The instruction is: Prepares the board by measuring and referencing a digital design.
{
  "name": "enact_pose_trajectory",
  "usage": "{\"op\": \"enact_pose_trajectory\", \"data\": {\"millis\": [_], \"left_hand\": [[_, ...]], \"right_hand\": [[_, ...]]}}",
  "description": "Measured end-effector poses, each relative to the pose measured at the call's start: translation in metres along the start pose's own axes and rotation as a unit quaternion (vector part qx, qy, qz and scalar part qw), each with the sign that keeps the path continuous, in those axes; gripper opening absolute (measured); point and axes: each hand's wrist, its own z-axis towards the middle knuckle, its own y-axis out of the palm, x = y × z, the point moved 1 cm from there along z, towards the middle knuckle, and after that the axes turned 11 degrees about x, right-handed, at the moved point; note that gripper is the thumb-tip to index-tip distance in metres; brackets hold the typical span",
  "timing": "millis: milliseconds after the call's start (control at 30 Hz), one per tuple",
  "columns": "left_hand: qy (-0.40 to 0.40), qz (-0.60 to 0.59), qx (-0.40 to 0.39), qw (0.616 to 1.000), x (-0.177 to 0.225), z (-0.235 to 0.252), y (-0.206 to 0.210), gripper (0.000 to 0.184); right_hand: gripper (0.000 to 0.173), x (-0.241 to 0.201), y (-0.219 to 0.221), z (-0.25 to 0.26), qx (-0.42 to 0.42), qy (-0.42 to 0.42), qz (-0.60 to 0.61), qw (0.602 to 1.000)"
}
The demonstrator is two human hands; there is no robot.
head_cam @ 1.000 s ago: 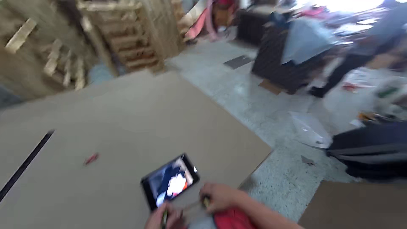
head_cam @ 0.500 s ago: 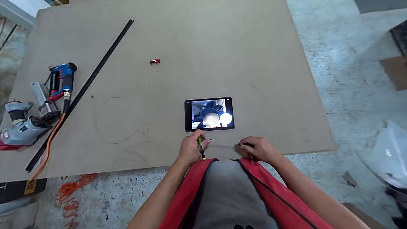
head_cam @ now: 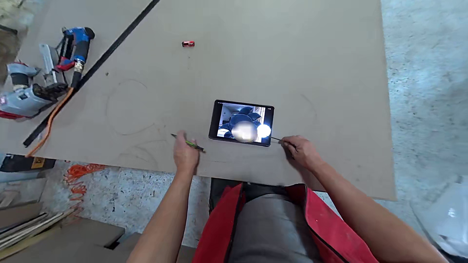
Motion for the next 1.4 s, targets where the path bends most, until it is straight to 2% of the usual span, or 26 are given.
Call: {"op": "enact_pose_trajectory", "data": {"millis": [67,133,300,833,1400], "left_hand": [[0.029,0.037,0.044,0.998,-0.028,0.002,0.023,0.051],[0.056,0.041,0.067,0.995,-0.037,0.001,0.034,0.049],[0.062,0.033,0.074,0.995,-0.038,0.003,0.035,0.048],[0.075,0.022,0.090,0.993,-0.047,0.007,0.041,0.048],[0.081,0.010,0.109,0.991,-0.046,0.008,0.042,0.046]], "right_hand": [[0.029,0.003,0.003,0.007,-0.005,-0.003,-0.012,1.000],[0.032,0.005,0.006,0.015,-0.006,-0.013,-0.026,1.000],[0.027,0.002,0.018,0.029,0.013,-0.039,-0.031,0.999],[0.025,-0.003,0.020,0.041,-0.013,-0.081,-0.054,0.995],[0.025,-0.002,0.019,0.043,-0.023,-0.074,-0.057,0.995]]}}
